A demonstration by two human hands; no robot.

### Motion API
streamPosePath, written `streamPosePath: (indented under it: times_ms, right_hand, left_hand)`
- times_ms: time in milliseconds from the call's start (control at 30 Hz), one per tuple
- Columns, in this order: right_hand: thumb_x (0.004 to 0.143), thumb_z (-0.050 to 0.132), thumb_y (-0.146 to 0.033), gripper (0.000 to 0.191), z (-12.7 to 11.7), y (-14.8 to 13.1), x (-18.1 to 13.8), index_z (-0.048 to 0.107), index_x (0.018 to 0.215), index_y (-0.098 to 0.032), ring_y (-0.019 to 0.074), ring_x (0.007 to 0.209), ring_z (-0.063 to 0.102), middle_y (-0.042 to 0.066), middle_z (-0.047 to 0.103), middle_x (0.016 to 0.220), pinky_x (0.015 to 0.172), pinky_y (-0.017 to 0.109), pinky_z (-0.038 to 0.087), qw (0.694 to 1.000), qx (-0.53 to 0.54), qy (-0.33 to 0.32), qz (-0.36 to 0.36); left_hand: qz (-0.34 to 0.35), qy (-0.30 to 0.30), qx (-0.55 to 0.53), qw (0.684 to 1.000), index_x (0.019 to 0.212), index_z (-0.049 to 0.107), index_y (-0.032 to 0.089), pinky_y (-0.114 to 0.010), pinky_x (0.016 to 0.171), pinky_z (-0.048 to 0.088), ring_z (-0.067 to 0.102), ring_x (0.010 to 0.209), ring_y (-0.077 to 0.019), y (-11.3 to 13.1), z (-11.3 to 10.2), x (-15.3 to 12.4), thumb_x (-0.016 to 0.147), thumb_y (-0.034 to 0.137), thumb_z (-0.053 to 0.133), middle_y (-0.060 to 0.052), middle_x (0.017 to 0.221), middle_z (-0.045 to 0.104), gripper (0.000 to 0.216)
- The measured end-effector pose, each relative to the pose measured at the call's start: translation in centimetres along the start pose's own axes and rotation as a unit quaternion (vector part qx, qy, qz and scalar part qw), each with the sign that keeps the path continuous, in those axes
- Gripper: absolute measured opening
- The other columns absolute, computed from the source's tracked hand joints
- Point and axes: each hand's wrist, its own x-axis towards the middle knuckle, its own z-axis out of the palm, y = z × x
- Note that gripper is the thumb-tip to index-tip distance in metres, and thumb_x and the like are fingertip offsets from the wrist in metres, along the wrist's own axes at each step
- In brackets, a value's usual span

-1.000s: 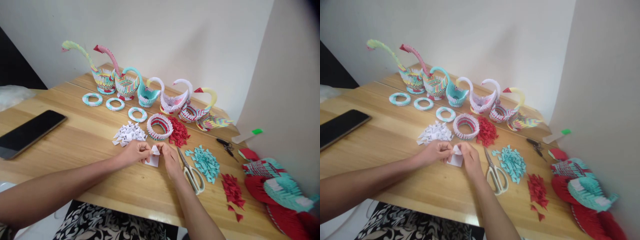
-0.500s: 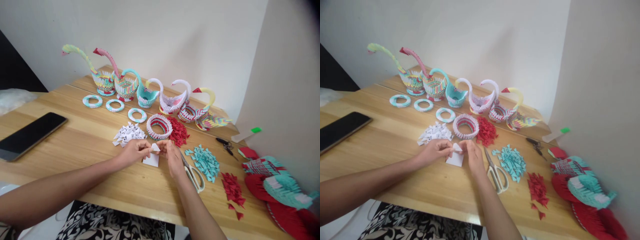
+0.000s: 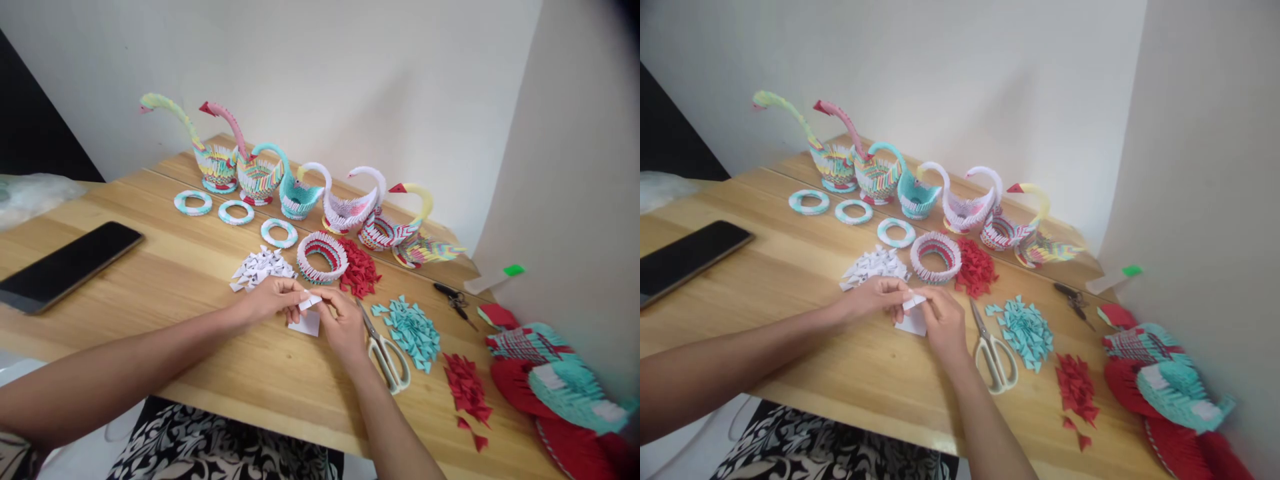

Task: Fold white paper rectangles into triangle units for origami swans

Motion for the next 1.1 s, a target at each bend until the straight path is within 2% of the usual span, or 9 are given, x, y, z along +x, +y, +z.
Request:
streamPosePath:
  times_ms: [100,200,333,467,567,667,733,867,1100]
  right_hand:
    - [0.090,0.052,-0.029,0.026,-0.1,0.5,0.0,0.064,0.111,-0.022,0.0194,0.091,0.065,0.006,0.070,0.102,0.083,0.033,0.051,0.991,0.095,-0.022,0.094]
    - [0.092,0.051,-0.039,0.030,-0.2,0.5,0.0,0.063,0.111,-0.020,0.0181,0.081,0.065,0.004,0.070,0.089,0.075,0.030,0.051,0.976,0.152,-0.046,0.146]
    - [0.085,0.059,-0.040,0.025,0.0,-0.1,0.0,0.064,0.076,-0.017,0.0134,0.062,0.055,0.000,0.061,0.066,0.058,0.023,0.043,0.987,0.073,-0.043,0.137]
    - [0.084,0.060,-0.038,0.027,0.1,-0.3,-0.1,0.059,0.068,-0.017,0.0115,0.057,0.048,-0.002,0.055,0.061,0.054,0.022,0.037,0.991,0.028,-0.023,0.130]
    - [0.087,0.058,-0.043,0.032,0.2,-0.1,-0.1,0.060,0.069,-0.017,0.0123,0.060,0.050,0.000,0.057,0.063,0.058,0.024,0.039,0.980,0.127,-0.031,0.147]
    - [0.092,0.051,-0.048,0.037,0.3,0.1,0.0,0.062,0.075,-0.017,0.0133,0.063,0.053,0.001,0.059,0.068,0.061,0.025,0.041,0.943,0.276,-0.050,0.178]
    - [0.091,0.055,-0.047,0.034,0.4,0.1,0.1,0.063,0.077,-0.018,0.0129,0.063,0.054,0.001,0.059,0.069,0.061,0.025,0.041,0.917,0.337,-0.060,0.203]
    - [0.084,0.066,-0.045,0.029,0.7,-0.1,0.0,0.062,0.073,-0.018,0.0123,0.063,0.053,0.000,0.058,0.067,0.062,0.024,0.041,0.891,0.389,-0.072,0.223]
    - [0.082,0.069,-0.043,0.028,0.7,0.0,0.0,0.063,0.071,-0.018,0.0116,0.062,0.052,-0.001,0.057,0.064,0.064,0.025,0.041,0.887,0.398,-0.071,0.222]
  left_hand:
    - [0.008,0.025,0.006,1.000,0.074,0.059,0.012,-0.019,0.049,0.045,0.059,0.049,-0.0104,-0.2,-0.1,0.1,0.071,0.054,0.070,-0.001,0.055,0.063,0.044]
    - [0.014,0.044,0.034,0.998,0.074,0.059,0.012,-0.019,0.050,0.045,0.059,0.049,-0.0098,-0.2,-0.1,0.1,0.075,0.048,0.067,-0.001,0.054,0.062,0.037]
    - [0.031,0.044,0.096,0.994,0.072,0.060,0.012,-0.019,0.051,0.044,0.056,0.049,-0.0089,-0.4,0.3,-0.1,0.076,0.043,0.066,0.001,0.052,0.059,0.032]
    - [0.025,0.031,0.108,0.993,0.070,0.058,0.012,-0.018,0.048,0.043,0.055,0.048,-0.0083,-0.5,0.7,-0.2,0.077,0.044,0.064,0.002,0.053,0.058,0.033]
    - [0.020,0.007,0.068,0.997,0.068,0.057,0.012,-0.019,0.049,0.044,0.056,0.049,-0.0085,-0.1,0.8,-0.4,0.076,0.047,0.065,0.000,0.058,0.061,0.036]
    - [0.014,-0.007,0.009,1.000,0.069,0.058,0.012,-0.020,0.050,0.046,0.058,0.051,-0.0094,0.4,0.7,-0.5,0.074,0.051,0.067,-0.002,0.064,0.065,0.040]
    - [0.009,-0.009,-0.029,1.000,0.071,0.057,0.012,-0.021,0.050,0.045,0.058,0.050,-0.0098,0.5,0.5,-0.5,0.071,0.052,0.069,-0.002,0.064,0.065,0.042]
    - [0.001,-0.019,-0.068,0.997,0.072,0.058,0.012,-0.021,0.050,0.045,0.058,0.051,-0.0104,0.2,0.4,-0.3,0.070,0.051,0.071,-0.004,0.066,0.065,0.041]
    - [0.001,-0.018,-0.059,0.998,0.073,0.060,0.011,-0.022,0.051,0.045,0.057,0.052,-0.0097,0.1,0.5,-0.4,0.073,0.048,0.069,-0.003,0.067,0.065,0.038]
